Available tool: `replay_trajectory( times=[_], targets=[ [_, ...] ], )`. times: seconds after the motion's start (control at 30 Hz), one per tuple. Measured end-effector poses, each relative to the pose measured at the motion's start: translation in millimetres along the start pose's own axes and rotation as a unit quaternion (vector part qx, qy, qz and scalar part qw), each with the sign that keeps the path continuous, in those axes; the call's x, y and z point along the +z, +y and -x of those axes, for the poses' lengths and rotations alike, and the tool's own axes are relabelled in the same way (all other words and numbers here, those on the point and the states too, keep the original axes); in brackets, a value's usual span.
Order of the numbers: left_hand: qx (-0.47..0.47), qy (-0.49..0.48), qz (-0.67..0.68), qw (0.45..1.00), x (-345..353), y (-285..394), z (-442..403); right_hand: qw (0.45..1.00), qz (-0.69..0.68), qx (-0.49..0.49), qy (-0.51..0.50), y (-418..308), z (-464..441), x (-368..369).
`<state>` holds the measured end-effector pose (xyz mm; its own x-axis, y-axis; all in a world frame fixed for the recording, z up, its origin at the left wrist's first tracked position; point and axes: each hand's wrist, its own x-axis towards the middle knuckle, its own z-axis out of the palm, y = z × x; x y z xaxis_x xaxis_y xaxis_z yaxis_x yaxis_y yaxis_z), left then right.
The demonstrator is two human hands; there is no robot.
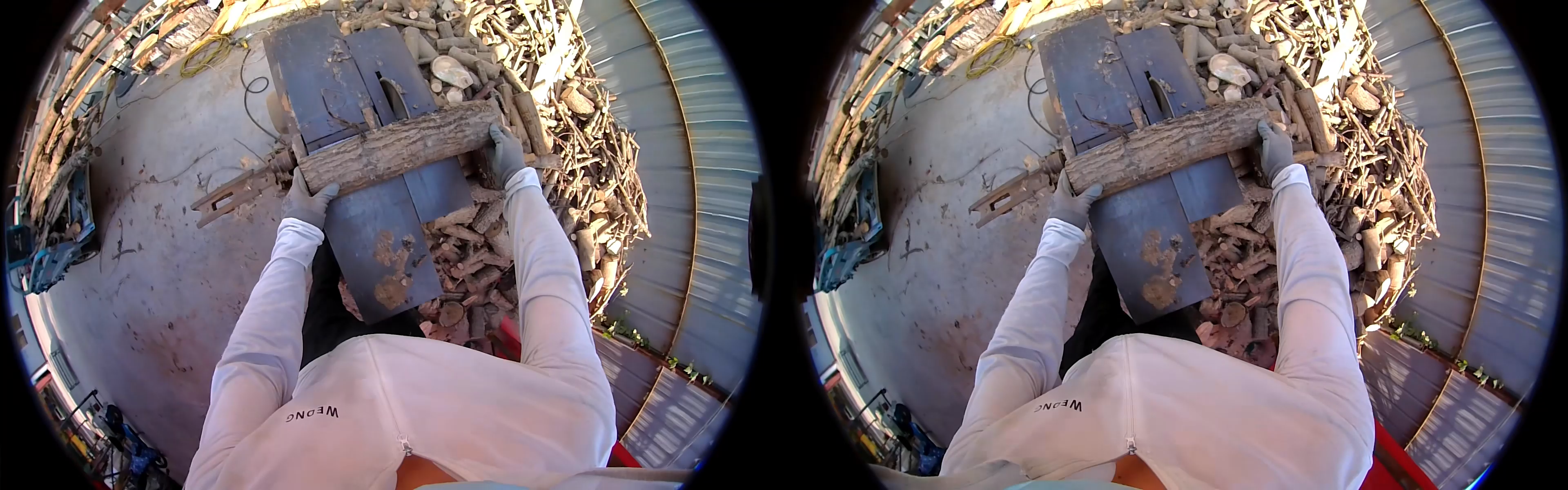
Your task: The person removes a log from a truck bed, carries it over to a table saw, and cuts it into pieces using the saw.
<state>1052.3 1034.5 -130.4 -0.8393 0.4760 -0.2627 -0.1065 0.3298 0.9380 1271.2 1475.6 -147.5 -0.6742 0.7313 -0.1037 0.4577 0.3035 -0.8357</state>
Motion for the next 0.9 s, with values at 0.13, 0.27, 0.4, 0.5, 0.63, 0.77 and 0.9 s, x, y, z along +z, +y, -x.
replay_trajectory(
  times=[0.13,0.27,0.4,0.5,0.63,0.77,0.9],
  targets=[
    [0.027,0.026,-0.004,0.999,0,-35,-17,0.992,-0.116,0.048,0.021,21,-19,7],
    [0.031,0.017,-0.088,0.996,-6,-45,-29,0.992,0.088,-0.094,0.015,-5,-4,2],
    [0.031,0.012,-0.093,0.995,-7,-28,-29,0.996,0.052,-0.071,0.027,-12,-13,9],
    [0.032,-0.001,-0.041,0.999,-6,-8,-26,0.995,0.021,-0.085,0.048,-5,-18,12],
    [0.031,0.020,-0.035,0.999,-3,4,-24,0.986,0.050,-0.153,0.051,9,-28,16],
    [0.031,0.046,-0.059,0.997,-2,7,-26,0.907,0.293,-0.291,0.084,12,-36,14],
    [0.001,0.065,-0.166,0.984,-4,9,-32,0.908,0.303,-0.275,0.088,4,-36,17]
  ],
)
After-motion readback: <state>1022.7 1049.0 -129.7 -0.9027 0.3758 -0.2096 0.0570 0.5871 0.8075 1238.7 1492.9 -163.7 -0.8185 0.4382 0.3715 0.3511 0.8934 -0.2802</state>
